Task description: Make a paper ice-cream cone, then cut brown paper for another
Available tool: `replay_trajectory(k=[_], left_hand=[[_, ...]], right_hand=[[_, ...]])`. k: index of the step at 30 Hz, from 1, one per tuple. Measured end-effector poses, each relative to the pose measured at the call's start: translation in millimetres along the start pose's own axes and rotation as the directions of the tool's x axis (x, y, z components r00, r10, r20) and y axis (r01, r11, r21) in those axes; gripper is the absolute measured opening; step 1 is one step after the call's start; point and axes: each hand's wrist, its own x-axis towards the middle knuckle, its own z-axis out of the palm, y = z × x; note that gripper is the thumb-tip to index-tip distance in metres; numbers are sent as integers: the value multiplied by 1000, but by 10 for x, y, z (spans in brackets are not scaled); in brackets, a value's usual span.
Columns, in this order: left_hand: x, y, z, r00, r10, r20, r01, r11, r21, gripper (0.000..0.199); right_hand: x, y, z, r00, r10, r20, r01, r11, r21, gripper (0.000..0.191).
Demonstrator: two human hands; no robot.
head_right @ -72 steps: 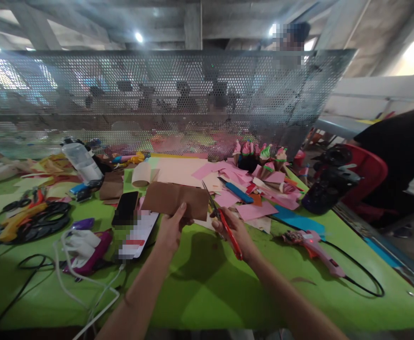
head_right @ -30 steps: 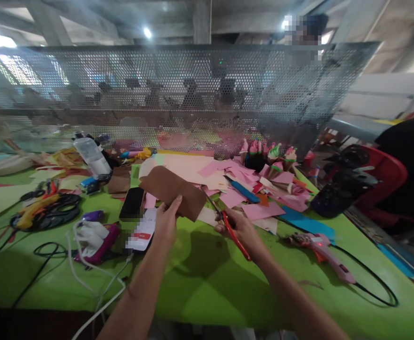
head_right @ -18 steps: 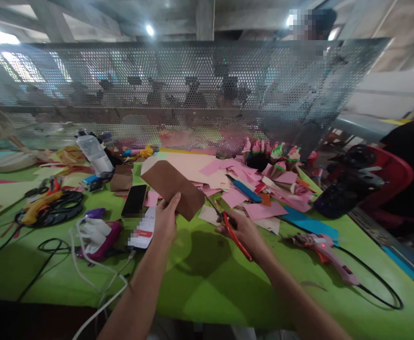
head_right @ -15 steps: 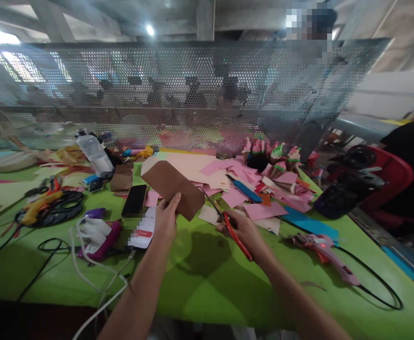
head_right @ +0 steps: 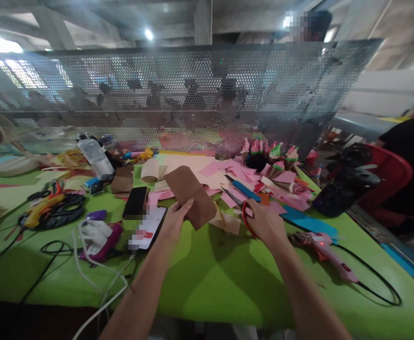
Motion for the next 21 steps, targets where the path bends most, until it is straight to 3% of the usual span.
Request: replay_trajectory(k=[4, 7, 10, 12, 14, 16, 18, 21], left_hand=[[-69, 28, 65, 991, -81, 109, 75, 996, 55, 45], [-92, 34, 91, 976, -127, 175, 110, 989, 104, 43], [-103, 12, 101, 964, -154, 216, 122, 980, 155, 41], [-122, -10, 110, 954, -166, 249, 124, 976, 177, 43], [-148, -33, 122, 938, -186, 291, 133, 972, 194, 47], [-173, -56, 133, 916, -218, 336, 153, 966, 208, 49], [-185, -84, 133, 906, -237, 350, 169, 962, 215, 50], [-171, -144, 107, 942, -181, 282, 128, 972, 196, 45]], right_hand=[[22, 173, 8, 998, -52, 18, 53, 998, -19, 42], [9, 204, -35, 999, 34, -23, -34, 999, 13, 39], [-15, 90, -83, 992, 64, -111, -30, 958, 285, 37], [-35, -49, -82, 993, -30, -117, 94, 797, 597, 41], [-59, -194, -54, 993, -114, -32, 89, 545, 834, 51], [-84, -307, -19, 986, -160, 46, 17, 374, 927, 56], [-107, -370, 2, 981, -172, 94, -44, 273, 961, 55], [-134, -407, 3, 974, -177, 140, -109, 174, 979, 55]])
